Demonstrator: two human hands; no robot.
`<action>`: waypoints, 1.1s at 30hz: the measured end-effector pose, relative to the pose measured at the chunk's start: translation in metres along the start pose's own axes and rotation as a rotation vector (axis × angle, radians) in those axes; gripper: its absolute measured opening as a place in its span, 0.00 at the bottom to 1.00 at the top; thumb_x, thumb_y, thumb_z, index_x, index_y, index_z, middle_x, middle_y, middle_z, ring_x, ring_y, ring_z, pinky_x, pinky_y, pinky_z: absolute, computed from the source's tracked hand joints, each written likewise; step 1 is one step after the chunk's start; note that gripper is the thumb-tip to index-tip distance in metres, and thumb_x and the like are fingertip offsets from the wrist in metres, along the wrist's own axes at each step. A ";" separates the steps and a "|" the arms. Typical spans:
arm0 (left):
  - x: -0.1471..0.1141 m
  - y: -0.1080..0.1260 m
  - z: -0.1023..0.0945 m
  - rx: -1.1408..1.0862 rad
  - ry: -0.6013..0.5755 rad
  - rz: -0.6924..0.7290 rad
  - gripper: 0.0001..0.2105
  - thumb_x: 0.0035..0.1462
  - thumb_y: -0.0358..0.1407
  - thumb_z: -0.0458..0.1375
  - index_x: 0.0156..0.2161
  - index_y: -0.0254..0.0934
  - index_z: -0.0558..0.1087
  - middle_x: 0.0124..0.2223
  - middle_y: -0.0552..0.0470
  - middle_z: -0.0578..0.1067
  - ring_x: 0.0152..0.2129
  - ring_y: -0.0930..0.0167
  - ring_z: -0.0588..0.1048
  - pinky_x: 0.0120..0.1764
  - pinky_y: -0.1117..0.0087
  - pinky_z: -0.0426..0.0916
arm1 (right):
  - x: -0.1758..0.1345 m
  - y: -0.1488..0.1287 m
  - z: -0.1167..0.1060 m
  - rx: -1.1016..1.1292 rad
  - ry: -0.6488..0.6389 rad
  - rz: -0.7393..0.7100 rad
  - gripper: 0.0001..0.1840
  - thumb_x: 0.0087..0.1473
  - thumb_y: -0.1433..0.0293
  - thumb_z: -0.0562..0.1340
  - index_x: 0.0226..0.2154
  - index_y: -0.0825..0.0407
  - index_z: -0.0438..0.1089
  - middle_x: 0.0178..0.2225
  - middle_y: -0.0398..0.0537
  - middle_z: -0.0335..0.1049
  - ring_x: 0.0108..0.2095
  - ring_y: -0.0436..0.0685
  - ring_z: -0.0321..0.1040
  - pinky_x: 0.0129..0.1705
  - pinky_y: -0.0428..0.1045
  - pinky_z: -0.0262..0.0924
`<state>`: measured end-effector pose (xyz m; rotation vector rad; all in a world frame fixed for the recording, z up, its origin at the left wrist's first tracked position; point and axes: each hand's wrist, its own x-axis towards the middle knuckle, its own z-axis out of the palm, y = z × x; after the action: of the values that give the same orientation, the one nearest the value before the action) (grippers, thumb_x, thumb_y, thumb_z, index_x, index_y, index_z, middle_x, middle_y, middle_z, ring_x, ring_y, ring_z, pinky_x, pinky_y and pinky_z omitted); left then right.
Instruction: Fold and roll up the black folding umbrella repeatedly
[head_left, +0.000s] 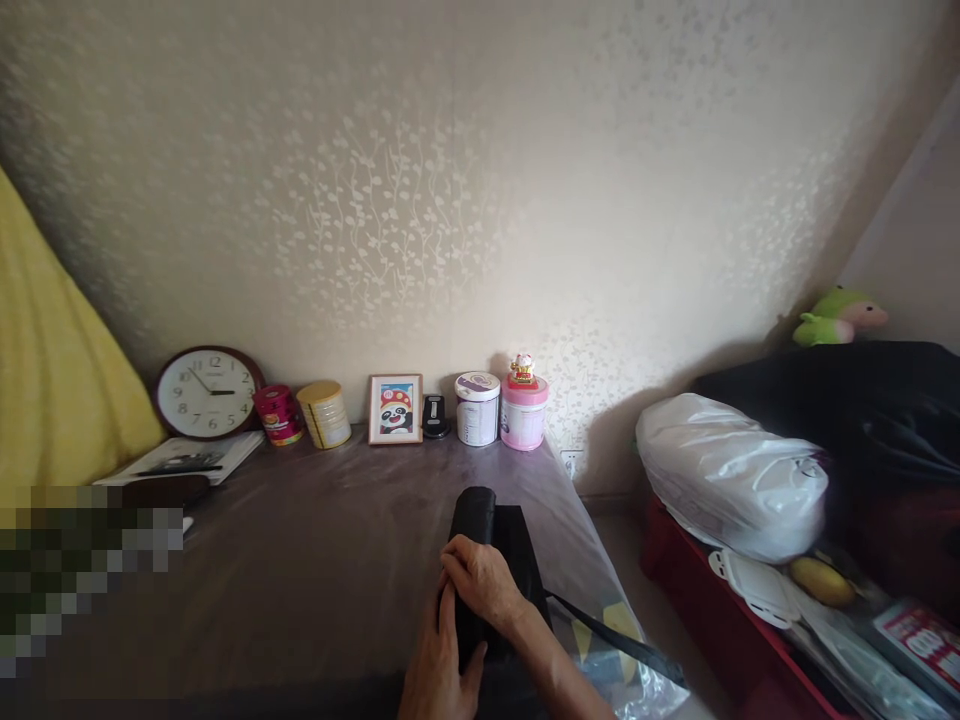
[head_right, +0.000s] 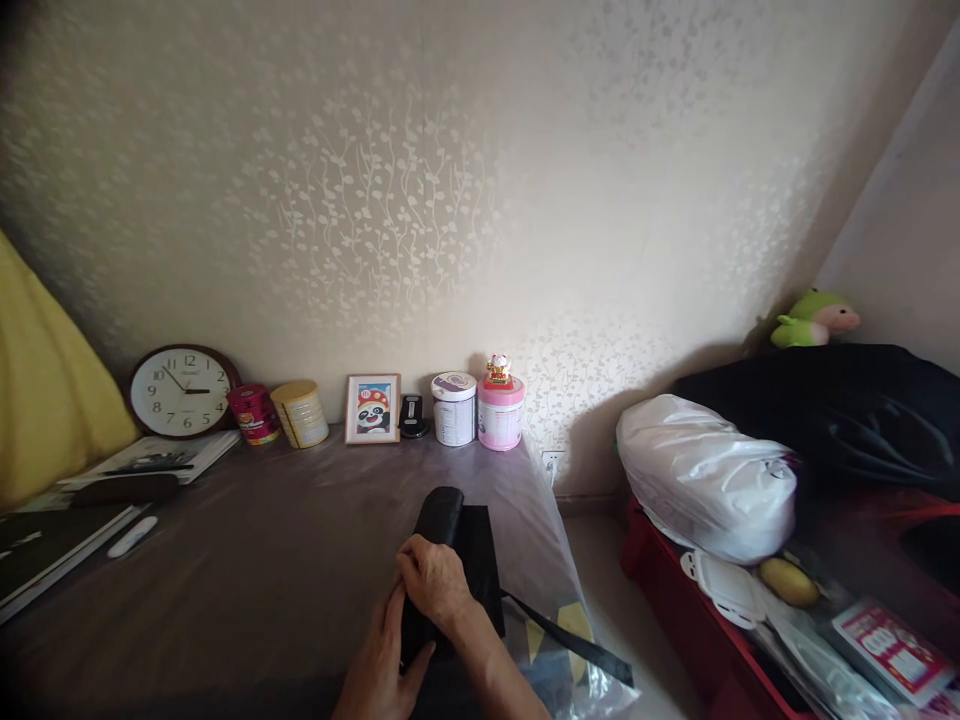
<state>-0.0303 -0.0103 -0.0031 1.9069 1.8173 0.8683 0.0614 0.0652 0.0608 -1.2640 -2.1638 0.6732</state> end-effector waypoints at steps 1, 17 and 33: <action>0.000 -0.003 0.003 -0.052 -0.001 -0.002 0.29 0.54 0.38 0.46 0.59 0.30 0.45 0.61 0.37 0.54 0.58 0.63 0.58 0.55 0.62 0.60 | -0.002 0.001 -0.001 0.022 0.016 -0.028 0.11 0.57 0.69 0.52 0.35 0.49 0.70 0.28 0.41 0.74 0.30 0.50 0.71 0.33 0.42 0.58; -0.001 -0.024 0.015 0.155 -0.025 0.050 0.29 0.57 0.38 0.42 0.60 0.22 0.45 0.62 0.32 0.54 0.59 0.62 0.56 0.57 0.59 0.57 | 0.027 0.040 0.006 -0.151 0.079 -0.304 0.14 0.60 0.69 0.51 0.36 0.46 0.72 0.41 0.42 0.74 0.54 0.52 0.57 0.60 0.56 0.34; -0.001 -0.003 -0.001 0.084 -0.117 -0.060 0.33 0.52 0.35 0.45 0.61 0.22 0.41 0.63 0.36 0.52 0.60 0.63 0.54 0.58 0.63 0.53 | 0.051 0.072 -0.010 -0.163 0.377 0.014 0.17 0.56 0.70 0.51 0.46 0.55 0.67 0.51 0.55 0.65 0.52 0.57 0.59 0.55 0.54 0.50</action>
<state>-0.0335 -0.0112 -0.0041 1.9010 1.8569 0.6559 0.0914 0.1429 0.0310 -1.3653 -1.9257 0.2401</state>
